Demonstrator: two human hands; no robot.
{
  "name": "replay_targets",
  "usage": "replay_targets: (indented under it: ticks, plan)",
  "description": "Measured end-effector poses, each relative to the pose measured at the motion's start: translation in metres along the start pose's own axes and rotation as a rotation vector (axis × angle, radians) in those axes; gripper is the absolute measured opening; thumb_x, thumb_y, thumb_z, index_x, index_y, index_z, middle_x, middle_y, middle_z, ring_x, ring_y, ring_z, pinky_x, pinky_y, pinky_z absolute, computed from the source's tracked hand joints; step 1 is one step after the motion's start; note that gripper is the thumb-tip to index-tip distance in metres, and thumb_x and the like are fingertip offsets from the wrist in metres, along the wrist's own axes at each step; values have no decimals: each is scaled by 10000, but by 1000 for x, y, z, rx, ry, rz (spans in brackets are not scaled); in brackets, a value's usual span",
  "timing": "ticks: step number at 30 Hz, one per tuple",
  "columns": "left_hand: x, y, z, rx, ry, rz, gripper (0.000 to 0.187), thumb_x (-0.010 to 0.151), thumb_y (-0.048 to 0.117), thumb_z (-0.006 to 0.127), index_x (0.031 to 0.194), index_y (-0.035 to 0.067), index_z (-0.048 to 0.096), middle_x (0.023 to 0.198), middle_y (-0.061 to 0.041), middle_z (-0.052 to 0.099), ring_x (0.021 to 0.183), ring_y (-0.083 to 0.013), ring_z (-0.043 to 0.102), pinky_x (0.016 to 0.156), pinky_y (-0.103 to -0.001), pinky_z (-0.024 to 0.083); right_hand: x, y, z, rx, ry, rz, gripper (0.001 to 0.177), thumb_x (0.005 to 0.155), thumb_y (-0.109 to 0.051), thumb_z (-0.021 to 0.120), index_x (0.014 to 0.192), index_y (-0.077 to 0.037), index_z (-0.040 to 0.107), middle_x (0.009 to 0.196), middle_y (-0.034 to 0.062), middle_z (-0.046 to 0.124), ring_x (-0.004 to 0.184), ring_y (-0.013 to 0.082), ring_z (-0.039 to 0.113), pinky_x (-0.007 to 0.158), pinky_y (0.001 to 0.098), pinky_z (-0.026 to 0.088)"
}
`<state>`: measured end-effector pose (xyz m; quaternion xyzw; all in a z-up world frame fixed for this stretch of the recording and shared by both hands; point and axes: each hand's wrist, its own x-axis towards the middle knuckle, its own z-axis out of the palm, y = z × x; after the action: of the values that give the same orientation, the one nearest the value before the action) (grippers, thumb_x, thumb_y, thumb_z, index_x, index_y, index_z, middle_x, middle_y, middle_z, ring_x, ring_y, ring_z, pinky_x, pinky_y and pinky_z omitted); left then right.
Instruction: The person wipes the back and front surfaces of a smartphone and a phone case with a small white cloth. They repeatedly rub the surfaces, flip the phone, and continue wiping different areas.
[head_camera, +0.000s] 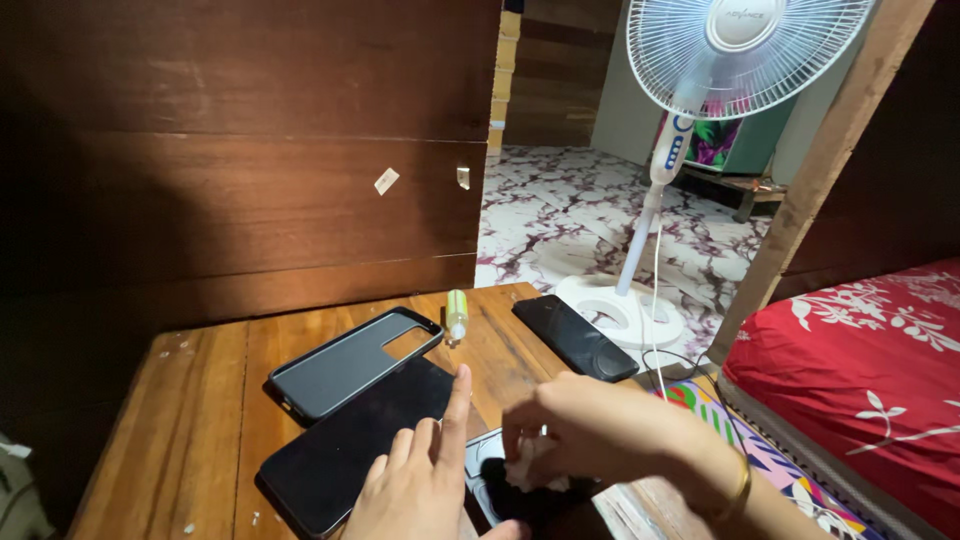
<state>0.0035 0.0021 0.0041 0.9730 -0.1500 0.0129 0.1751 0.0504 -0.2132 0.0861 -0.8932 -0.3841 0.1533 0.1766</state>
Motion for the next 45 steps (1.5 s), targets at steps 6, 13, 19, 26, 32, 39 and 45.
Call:
replay_targets:
  ticks: [6, 13, 19, 26, 32, 39, 45]
  plan:
    - [-10, 5, -5, -29, 42, 50, 1449, 710, 641, 804, 1639, 89, -160, 1160, -185, 535, 1066, -339, 544, 944, -455, 470, -13, 27, -25, -107, -76, 193, 347, 712, -206, 861, 1031, -98, 781, 945, 17, 812, 852, 137, 758, 684, 304, 589]
    - [-15, 8, -9, -80, 109, 105, 1431, 694, 589, 822, 1625, 92, -145, 1186, -195, 521, 1098, -359, 499, 869, -479, 460, -3, 30, -7, 9, -146, 227, 350, 742, -227, 802, 1075, -122, 776, 841, 16, 796, 710, 107, 712, 612, 292, 569]
    - [-19, 7, -7, -110, 86, 105, 1409, 716, 591, 799, 1636, 94, -144, 1185, -181, 525, 1111, -344, 504, 886, -475, 452, -19, 31, -28, -4, -163, 419, 265, 756, -204, 825, 993, -88, 842, 762, 20, 800, 676, 111, 713, 613, 305, 564]
    - [-14, 7, -7, -68, 86, 117, 1421, 713, 587, 816, 1624, 88, -154, 1222, -207, 501, 1124, -359, 486, 877, -469, 457, 8, 5, 5, 78, -4, 115, 197, 863, -209, 739, 1022, -96, 766, 876, 28, 705, 691, 123, 728, 592, 292, 606]
    - [-12, 3, -5, -88, 51, 102, 1453, 705, 622, 820, 1637, 87, -159, 1197, -210, 507, 1119, -353, 492, 892, -459, 464, 5, 26, -2, -87, 46, 71, 173, 821, -179, 736, 954, -71, 756, 836, 78, 772, 704, 168, 757, 635, 314, 587]
    - [-10, 0, 3, -87, 102, 107, 1461, 682, 617, 834, 1642, 104, -140, 1177, -203, 519, 1070, -353, 524, 907, -456, 474, 3, 11, -4, -146, 109, 202, 277, 749, -166, 764, 1019, -106, 760, 886, 64, 809, 775, 161, 772, 700, 321, 584]
    - [-3, -6, 12, -59, 168, 145, 1507, 633, 674, 859, 1624, 92, -116, 1180, -198, 520, 1068, -396, 555, 903, -505, 461, 21, -28, 29, -307, 341, -375, 236, 816, -204, 731, 1018, -82, 742, 985, 141, 738, 828, 337, 703, 718, 405, 555]
